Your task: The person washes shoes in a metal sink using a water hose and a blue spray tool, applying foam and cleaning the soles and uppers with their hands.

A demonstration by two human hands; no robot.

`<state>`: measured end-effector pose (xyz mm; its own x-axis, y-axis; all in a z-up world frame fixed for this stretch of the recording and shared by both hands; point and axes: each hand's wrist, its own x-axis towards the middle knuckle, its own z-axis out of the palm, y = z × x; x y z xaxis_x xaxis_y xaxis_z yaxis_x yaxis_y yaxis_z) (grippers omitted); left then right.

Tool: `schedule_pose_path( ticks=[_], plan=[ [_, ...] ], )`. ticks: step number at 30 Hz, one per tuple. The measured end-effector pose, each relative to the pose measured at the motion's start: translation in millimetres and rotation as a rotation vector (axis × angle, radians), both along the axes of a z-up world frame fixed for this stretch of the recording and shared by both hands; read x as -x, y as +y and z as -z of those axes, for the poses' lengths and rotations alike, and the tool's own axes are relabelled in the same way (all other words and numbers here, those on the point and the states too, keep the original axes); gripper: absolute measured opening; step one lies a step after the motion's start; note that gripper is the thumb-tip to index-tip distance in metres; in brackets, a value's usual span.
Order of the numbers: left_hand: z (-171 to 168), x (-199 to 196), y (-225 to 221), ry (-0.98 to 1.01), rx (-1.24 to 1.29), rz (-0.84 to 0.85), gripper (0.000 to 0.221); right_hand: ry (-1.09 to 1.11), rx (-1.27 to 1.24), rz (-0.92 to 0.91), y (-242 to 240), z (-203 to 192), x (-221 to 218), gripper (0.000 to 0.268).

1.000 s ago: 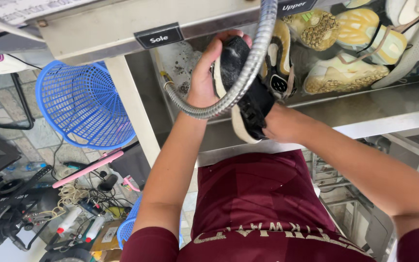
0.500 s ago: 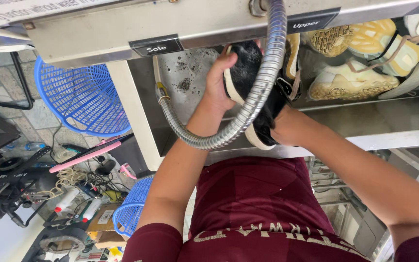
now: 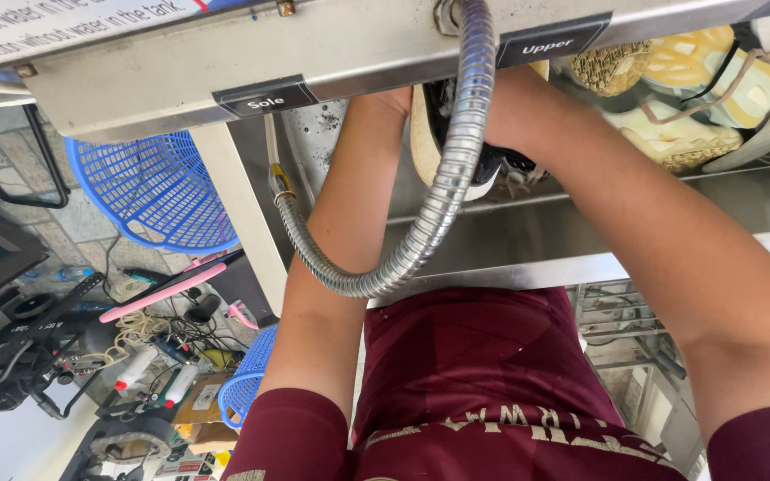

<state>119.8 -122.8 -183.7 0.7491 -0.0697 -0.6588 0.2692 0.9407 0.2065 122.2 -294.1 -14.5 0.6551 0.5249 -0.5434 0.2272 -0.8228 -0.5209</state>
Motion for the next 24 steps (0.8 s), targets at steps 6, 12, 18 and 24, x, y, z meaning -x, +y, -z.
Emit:
schedule_pose_path(
  ticks=[6,12,18,24],
  plan=[
    [13,7,-1,-0.057,0.002,-0.068,0.057,-0.130,-0.132,-0.056,-4,-11,7,0.031],
    [3,27,-1,-0.116,-0.056,0.037,0.052,-0.044,-0.117,-0.022,2,-42,28,0.021],
    [-40,46,-7,0.014,-0.073,0.114,0.064,-0.214,-0.040,-0.354,0,-41,49,0.019],
    [-76,52,-18,0.069,0.021,0.039,0.078,-0.128,0.003,-0.319,-6,-50,62,0.024]
  ],
)
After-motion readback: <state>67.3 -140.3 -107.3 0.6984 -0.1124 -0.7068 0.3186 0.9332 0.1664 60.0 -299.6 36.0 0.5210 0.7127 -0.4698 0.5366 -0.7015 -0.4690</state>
